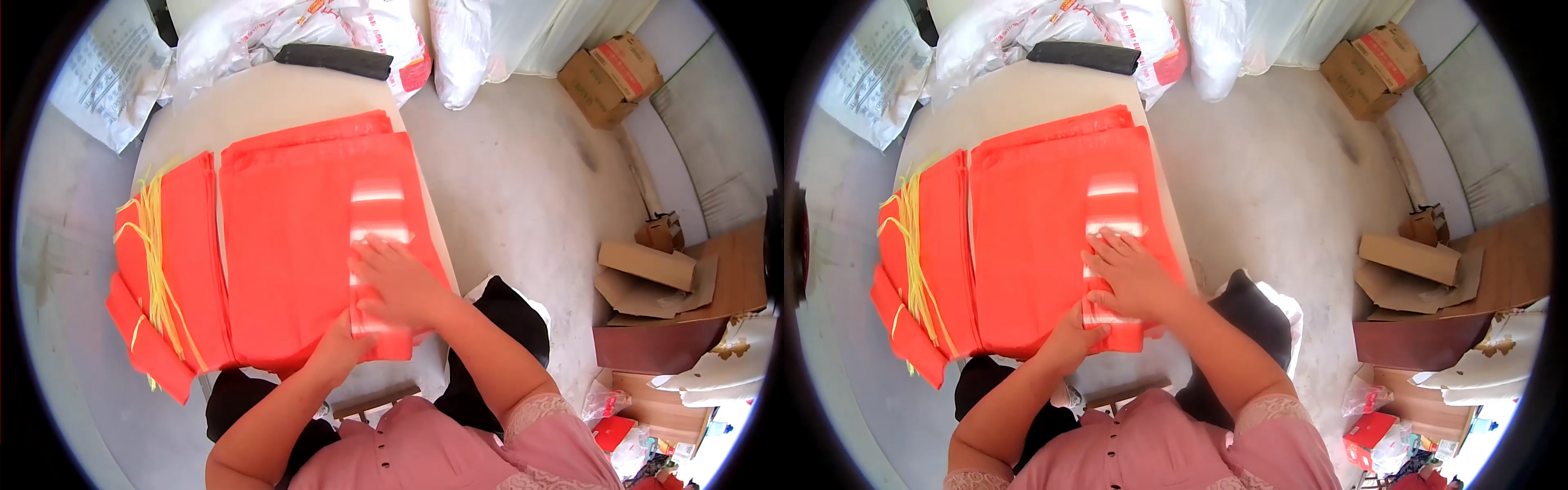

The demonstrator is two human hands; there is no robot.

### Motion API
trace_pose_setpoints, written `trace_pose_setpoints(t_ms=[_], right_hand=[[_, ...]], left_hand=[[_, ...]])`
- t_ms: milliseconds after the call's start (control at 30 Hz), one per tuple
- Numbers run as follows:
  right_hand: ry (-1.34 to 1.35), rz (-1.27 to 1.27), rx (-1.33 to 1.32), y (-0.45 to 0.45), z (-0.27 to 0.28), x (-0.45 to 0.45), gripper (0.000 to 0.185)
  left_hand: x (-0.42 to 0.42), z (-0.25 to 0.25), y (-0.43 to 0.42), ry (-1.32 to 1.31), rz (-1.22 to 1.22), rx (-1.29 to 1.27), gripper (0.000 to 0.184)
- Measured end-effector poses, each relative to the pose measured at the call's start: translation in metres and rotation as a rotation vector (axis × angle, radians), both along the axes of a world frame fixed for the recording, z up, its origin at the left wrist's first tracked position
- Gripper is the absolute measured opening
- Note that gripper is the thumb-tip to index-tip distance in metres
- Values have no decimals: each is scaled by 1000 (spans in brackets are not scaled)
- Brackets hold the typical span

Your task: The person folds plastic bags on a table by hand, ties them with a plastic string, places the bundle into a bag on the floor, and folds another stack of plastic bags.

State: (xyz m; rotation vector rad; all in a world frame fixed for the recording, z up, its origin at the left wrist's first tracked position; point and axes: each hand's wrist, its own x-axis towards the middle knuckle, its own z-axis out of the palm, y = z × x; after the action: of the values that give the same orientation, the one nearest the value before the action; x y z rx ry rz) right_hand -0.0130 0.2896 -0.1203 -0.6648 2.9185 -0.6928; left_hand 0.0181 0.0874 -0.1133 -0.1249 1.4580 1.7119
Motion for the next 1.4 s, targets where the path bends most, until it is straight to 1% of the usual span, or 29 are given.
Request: trace_pose_setpoints(t_ms=[67,267,367,467,567,667,767,867,900,1000,1100,1200,1233,1267,1333,1400], right_hand=[[-161,-42,-194,5,1,-12,71],[61,-111,35,13,-11,-66,67],[82,-140,53,17,-18,-99,68],[79,-181,98,21,-23,-122,67],[-31,-244,29,28,-16,-134,65],[46,-467,-422,36,5,-97,63],[112,-539,-456,44,18,-37,64],[-403,-665,-1158,30,35,22,68],[-381,-668,-1121,32,24,32,68],[-600,-642,-1295,34,53,59,70],[-731,-550,-1398,67,43,76,68],[-513,-551,-1365,115,62,117,66],[-496,-575,-1389,138,71,135,64],[-482,-599,-1411,163,79,159,62],[-232,-657,-1375,205,86,211,64],[-113,-759,-1394,251,63,265,61]], left_hand=[[1,-6,0,1,2,19,48],[6,-12,2,42,-4,-44,52],[6,-14,3,85,-28,-133,54],[6,-13,2,68,-34,-137,56],[-6,33,6,11,-184,-334,57],[8,-19,0,-53,30,11,54],[9,-7,2,-117,-6,149,58],[19,21,13,-166,34,262,58],[27,21,18,-149,57,271,58],[55,37,40,-137,111,250,58],[82,30,64,-89,73,288,59],[122,59,89,-106,-86,253,60],[135,60,95,-140,-185,353,62],[150,52,99,-185,-275,386,60],[172,33,102,-270,-492,456,56],[193,9,102,-156,-606,367,52]])
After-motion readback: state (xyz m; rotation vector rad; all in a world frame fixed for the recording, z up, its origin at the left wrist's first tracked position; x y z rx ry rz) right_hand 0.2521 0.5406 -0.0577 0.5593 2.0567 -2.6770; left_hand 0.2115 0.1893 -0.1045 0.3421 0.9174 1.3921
